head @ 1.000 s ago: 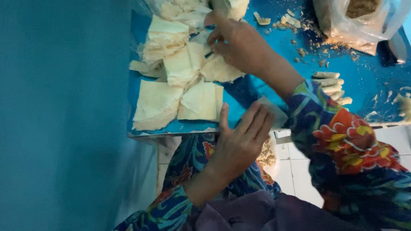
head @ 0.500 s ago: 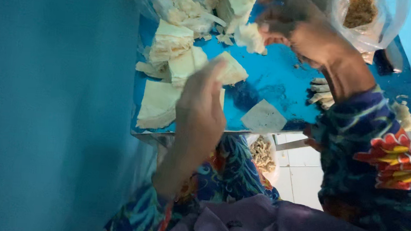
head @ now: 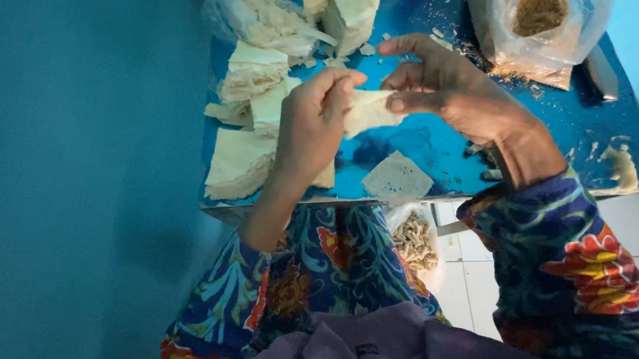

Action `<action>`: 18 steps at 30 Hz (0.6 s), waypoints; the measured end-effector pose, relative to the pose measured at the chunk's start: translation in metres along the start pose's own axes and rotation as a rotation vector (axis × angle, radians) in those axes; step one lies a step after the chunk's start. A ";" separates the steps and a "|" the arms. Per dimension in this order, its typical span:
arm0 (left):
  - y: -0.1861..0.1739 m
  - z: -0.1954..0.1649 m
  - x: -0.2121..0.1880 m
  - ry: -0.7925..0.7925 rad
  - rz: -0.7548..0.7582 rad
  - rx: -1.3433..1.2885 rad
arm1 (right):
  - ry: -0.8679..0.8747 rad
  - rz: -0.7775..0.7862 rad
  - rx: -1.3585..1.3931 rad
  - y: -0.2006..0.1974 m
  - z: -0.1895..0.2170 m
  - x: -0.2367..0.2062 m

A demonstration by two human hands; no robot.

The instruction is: The person sits at a blue work table and folds thin translucent sheets around a pinch of brown filling taken from a plastic bag, rolling each sheet by hand. The finished rolled pieces are set on the table beside a growing pile of completed rolls.

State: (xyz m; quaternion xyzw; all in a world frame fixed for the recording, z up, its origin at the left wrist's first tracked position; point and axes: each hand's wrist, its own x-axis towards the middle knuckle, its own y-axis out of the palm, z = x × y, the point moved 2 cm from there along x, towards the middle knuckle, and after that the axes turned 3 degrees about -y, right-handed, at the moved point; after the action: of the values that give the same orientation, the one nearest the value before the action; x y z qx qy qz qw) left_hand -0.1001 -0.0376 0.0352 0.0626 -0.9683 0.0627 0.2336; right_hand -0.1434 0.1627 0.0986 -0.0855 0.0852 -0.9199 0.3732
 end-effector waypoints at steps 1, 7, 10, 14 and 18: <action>0.002 0.005 0.002 -0.102 0.032 -0.105 | 0.002 -0.015 0.012 -0.002 -0.002 0.000; 0.013 0.016 0.003 -0.183 0.216 -0.312 | 0.006 -0.051 0.011 -0.008 -0.008 -0.005; 0.012 0.020 0.002 -0.230 0.172 -0.194 | 0.023 -0.075 0.003 -0.010 -0.010 -0.007; 0.014 0.025 0.004 -0.394 0.139 -0.305 | 0.009 -0.059 0.007 -0.011 -0.011 -0.008; 0.014 0.020 0.006 -0.355 0.173 -0.318 | 0.024 -0.073 -0.076 -0.011 -0.007 -0.005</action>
State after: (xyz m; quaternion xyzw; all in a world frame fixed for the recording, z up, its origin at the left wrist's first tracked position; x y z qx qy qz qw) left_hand -0.1165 -0.0275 0.0192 -0.0480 -0.9935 -0.0828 0.0608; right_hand -0.1482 0.1745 0.0939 -0.0917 0.1213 -0.9299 0.3348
